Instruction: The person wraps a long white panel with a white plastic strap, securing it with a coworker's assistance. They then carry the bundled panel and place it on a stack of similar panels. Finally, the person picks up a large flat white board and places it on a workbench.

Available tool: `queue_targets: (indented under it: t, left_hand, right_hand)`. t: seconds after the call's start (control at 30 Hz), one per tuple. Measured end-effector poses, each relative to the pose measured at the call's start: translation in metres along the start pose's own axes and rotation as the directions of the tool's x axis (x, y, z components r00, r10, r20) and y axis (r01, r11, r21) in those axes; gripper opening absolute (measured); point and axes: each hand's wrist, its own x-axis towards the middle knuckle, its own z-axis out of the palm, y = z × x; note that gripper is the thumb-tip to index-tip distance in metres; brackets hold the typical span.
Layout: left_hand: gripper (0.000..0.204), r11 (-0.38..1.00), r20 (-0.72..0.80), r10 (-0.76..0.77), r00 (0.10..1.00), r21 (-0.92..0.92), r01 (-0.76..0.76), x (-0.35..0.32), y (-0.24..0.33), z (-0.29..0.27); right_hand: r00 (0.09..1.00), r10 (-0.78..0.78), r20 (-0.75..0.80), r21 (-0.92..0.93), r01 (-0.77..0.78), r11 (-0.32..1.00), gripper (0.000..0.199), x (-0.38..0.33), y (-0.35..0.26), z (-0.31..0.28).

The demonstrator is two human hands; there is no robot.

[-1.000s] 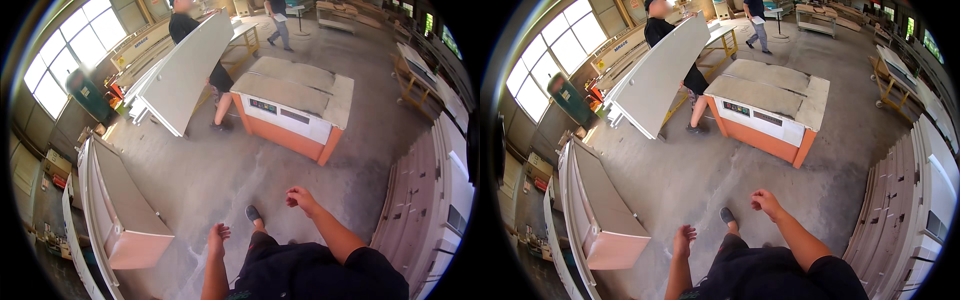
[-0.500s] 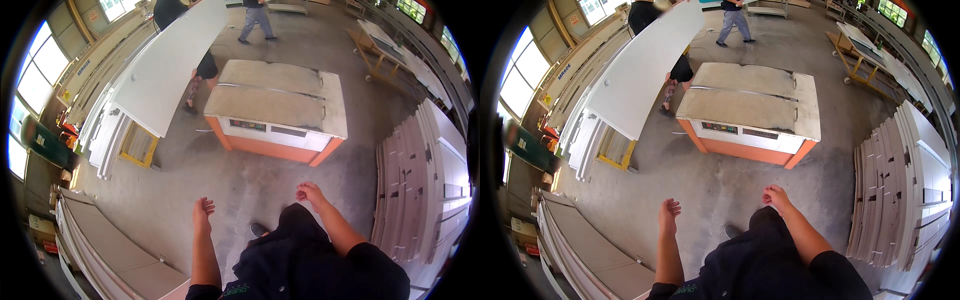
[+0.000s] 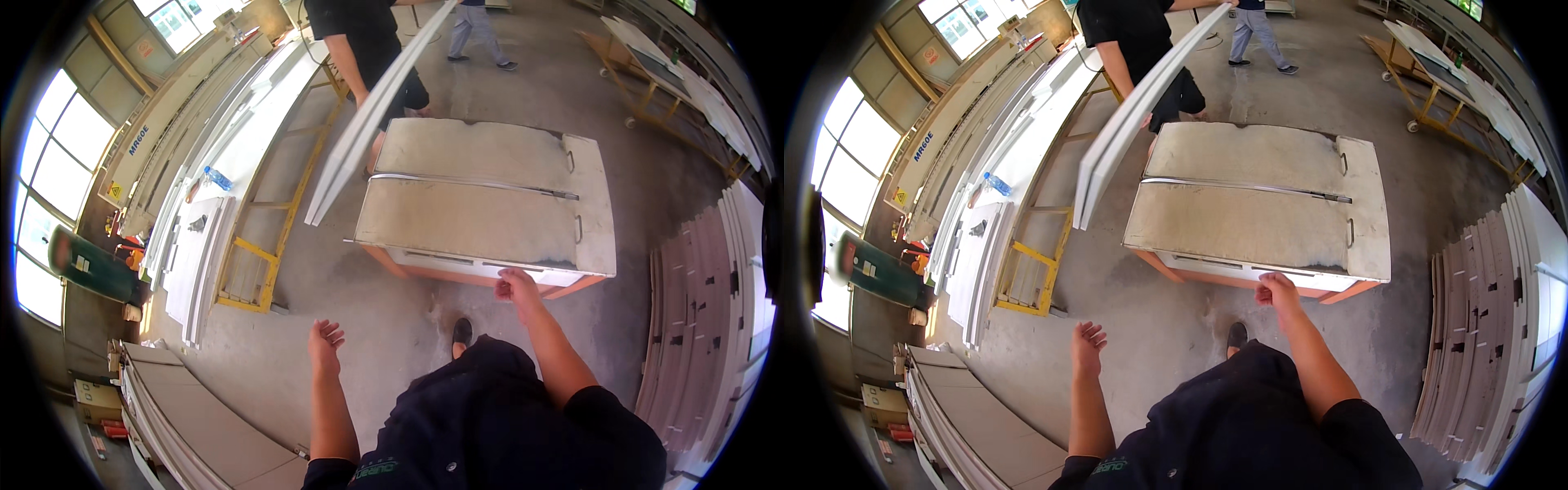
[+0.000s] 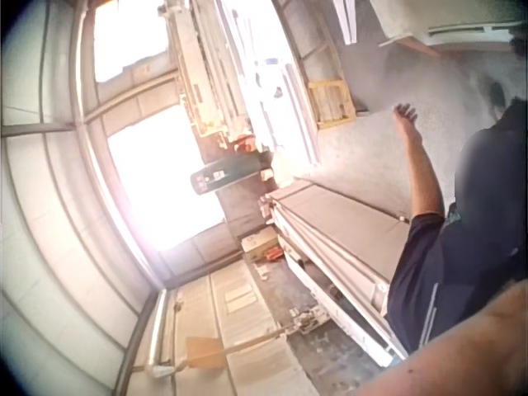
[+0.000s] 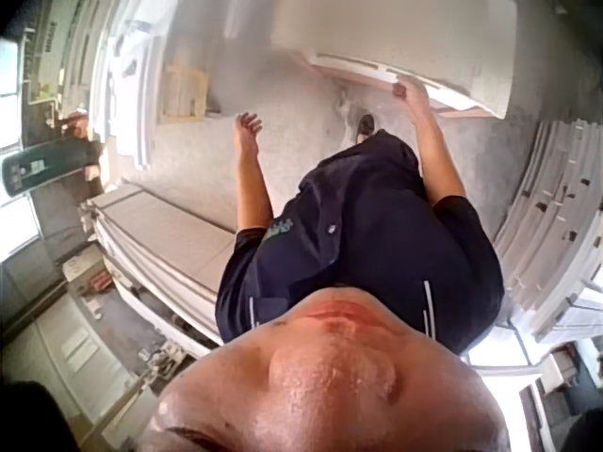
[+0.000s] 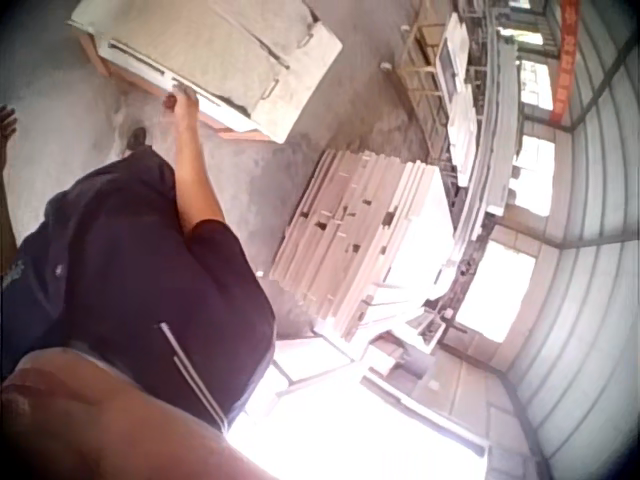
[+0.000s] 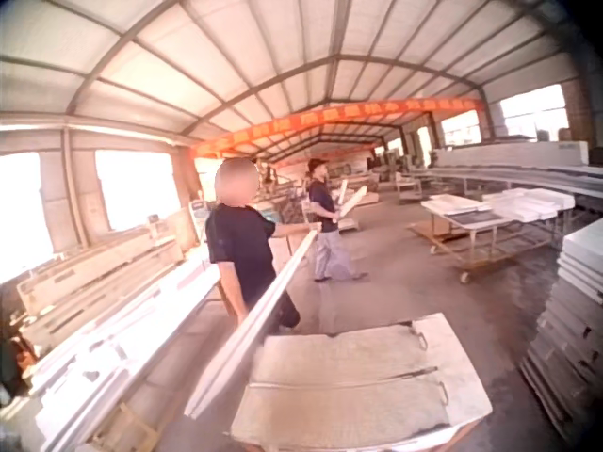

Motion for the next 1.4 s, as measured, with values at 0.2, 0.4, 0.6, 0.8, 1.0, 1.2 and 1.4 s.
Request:
queue_targets:
  t: [0.2, 0.4, 0.6, 0.8, 1.0, 1.2, 1.4]
  left_hand:
    - [0.044, 1.000, -0.042, 0.026, 0.999, 0.018, -0.025, 0.059, 0.040, 0.049]
    - [0.042, 0.985, 0.034, 0.017, 0.999, 0.168, -0.023, 0.128, 0.062, 0.116]
    - [0.043, 0.914, 0.180, 0.109, 0.978, 0.368, -0.170, 0.205, 0.102, 0.231]
    - [0.064, 0.627, 0.576, 0.121, 0.809, 0.587, -0.511, 0.280, 0.045, 0.329]
    - [0.059, 0.339, 0.686, -0.042, 0.726, 0.694, -0.635, 0.270, 0.010, 0.375]
    - [0.043, 0.248, 0.732, -0.072, 0.677, 0.671, -0.699, 0.259, -0.031, 0.366]
    - [0.035, 0.042, 0.617, -0.166, 0.770, 0.784, -0.619, 0.209, -0.023, 0.364]
  right_hand:
    - [0.941, -0.224, -0.253, 0.093, 0.254, 0.963, 0.018, 0.059, -0.104, -0.036]
    - [0.848, -0.211, -0.487, -0.057, 0.210, 0.976, 0.019, 0.078, -0.125, -0.075]
    - [0.810, -0.245, -0.533, -0.222, 0.146, 0.964, 0.022, 0.116, -0.119, -0.058]
    - [0.680, -0.440, -0.586, -0.704, -0.158, 0.693, 0.050, 0.186, -0.097, -0.070]
    - [0.641, -0.338, -0.689, -0.703, -0.479, 0.526, 0.074, 0.210, -0.072, -0.079]
    - [0.690, -0.265, -0.674, -0.672, -0.423, 0.607, 0.079, 0.207, -0.036, -0.102]
    - [0.668, -0.132, -0.733, -0.624, -0.582, 0.522, 0.076, 0.177, -0.048, -0.090]
